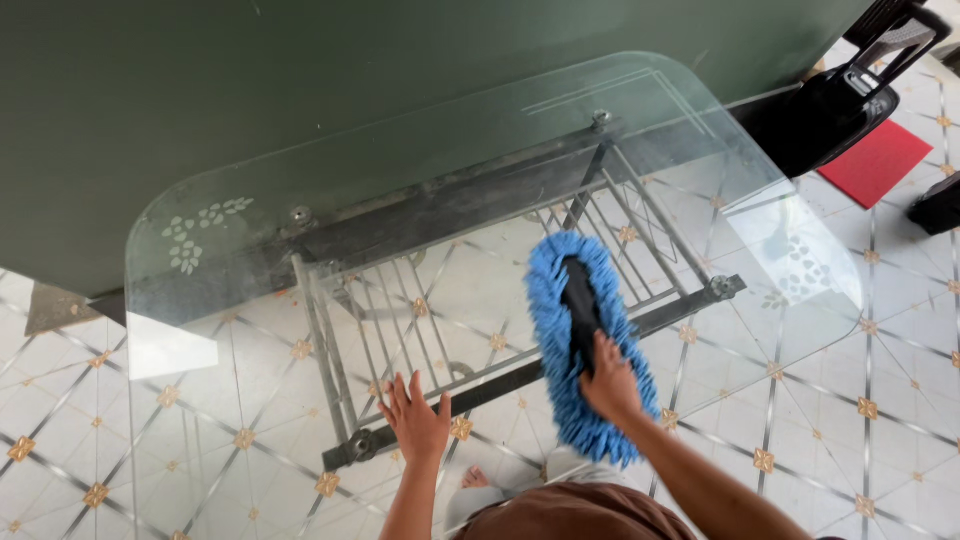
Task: The person cleans the surface of a glass-topped table using a blue microfiber duster. They wipe the glass top and the metal frame of the table in a repetitive motion.
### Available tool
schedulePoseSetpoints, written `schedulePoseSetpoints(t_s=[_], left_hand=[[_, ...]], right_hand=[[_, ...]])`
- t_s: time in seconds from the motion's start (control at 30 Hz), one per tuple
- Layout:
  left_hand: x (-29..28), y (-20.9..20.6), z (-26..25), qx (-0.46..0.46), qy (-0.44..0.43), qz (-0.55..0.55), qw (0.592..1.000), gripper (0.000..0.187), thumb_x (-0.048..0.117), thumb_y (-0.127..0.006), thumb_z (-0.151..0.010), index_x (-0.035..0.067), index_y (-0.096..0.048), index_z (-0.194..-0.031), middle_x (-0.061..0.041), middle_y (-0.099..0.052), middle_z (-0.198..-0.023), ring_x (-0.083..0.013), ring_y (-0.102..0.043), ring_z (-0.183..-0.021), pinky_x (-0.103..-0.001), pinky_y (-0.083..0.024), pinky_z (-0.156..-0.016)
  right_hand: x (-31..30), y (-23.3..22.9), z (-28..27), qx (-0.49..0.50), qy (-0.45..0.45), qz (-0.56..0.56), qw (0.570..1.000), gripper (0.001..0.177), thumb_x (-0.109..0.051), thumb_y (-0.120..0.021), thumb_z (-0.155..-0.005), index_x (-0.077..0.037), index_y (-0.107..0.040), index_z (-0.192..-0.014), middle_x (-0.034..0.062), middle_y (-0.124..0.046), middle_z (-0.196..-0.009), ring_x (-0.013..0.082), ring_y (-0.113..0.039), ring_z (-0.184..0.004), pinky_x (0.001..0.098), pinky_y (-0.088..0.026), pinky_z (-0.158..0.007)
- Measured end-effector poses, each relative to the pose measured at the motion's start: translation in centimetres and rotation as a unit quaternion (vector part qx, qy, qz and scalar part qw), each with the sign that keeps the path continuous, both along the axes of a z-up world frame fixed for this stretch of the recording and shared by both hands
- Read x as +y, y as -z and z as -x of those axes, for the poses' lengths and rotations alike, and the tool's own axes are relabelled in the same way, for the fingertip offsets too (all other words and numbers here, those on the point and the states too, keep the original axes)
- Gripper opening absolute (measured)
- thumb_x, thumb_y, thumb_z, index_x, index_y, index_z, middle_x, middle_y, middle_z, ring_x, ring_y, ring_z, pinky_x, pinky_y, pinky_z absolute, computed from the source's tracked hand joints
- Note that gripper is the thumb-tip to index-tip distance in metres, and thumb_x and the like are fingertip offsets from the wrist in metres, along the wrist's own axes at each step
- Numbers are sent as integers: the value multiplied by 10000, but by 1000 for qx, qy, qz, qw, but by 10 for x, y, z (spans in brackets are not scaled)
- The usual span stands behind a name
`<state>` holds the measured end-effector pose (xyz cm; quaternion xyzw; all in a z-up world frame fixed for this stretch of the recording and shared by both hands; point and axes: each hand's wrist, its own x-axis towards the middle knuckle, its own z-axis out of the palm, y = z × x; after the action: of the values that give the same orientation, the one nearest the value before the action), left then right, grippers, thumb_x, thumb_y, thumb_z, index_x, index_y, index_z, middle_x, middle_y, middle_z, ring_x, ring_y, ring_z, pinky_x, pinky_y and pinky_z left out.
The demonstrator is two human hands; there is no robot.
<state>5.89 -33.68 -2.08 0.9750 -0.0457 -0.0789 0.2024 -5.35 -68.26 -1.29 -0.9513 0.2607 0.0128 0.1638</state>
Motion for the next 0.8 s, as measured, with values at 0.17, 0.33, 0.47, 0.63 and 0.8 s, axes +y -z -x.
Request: schedulePoseSetpoints(t_s=[0.17, 0.33, 0.47, 0.63, 0.8], left_hand=[[-42, 9, 4, -14, -62, 4, 998, 760, 533, -607, -919, 171, -348, -1536, -238, -164, -1651, -402, -40, -1557, -595, -11, -1229], [-82, 5, 12, 76, -69, -64, 993, 807, 557, -641, -900, 192, -334, -1550, -237, -114, -1672, -403, -12, -1567, -606, -32, -1230], [-121, 2, 18, 50, -44, -74, 995, 822, 540, -638, -892, 171, -323, -1555, -233, -109, -1673, -403, -17, -1565, -608, -43, -1220], [-192, 10, 29, 16, -12, -29, 999, 811, 539, -625, -901, 167, -327, -1557, -226, -122, -1673, -404, -34, -1569, -588, -42, -1244], [-259, 15, 35, 2, -2, -2, 1000, 767, 555, -608, -934, 166, -343, -1539, -268, -99, -1661, -427, -24, -1556, -584, -39, -1226]], right_hand=[[44, -1, -13, -6, -156, -71, 985, 789, -218, -632, -905, -98, -223, -1569, 231, -312, -1596, 417, -320, -1473, 592, -279, -1176], [-13, -8, -65, -47, -161, -100, 981, 768, -206, -644, -912, -195, -275, -1585, 265, -377, -1554, 444, -385, -1442, 596, -288, -1184], [-113, -15, -68, -26, -84, -69, 994, 783, -215, -634, -919, -195, -237, -1594, 264, -372, -1563, 455, -434, -1382, 599, -317, -1165], [-179, -22, 1, 20, -71, -53, 996, 803, -218, -616, -937, -145, -178, -1607, 297, -323, -1565, 484, -419, -1371, 637, -342, -1114], [-149, -12, 24, -18, -135, -57, 989, 799, -216, -641, -913, -122, -219, -1585, 306, -329, -1547, 468, -364, -1421, 639, -326, -1113]])
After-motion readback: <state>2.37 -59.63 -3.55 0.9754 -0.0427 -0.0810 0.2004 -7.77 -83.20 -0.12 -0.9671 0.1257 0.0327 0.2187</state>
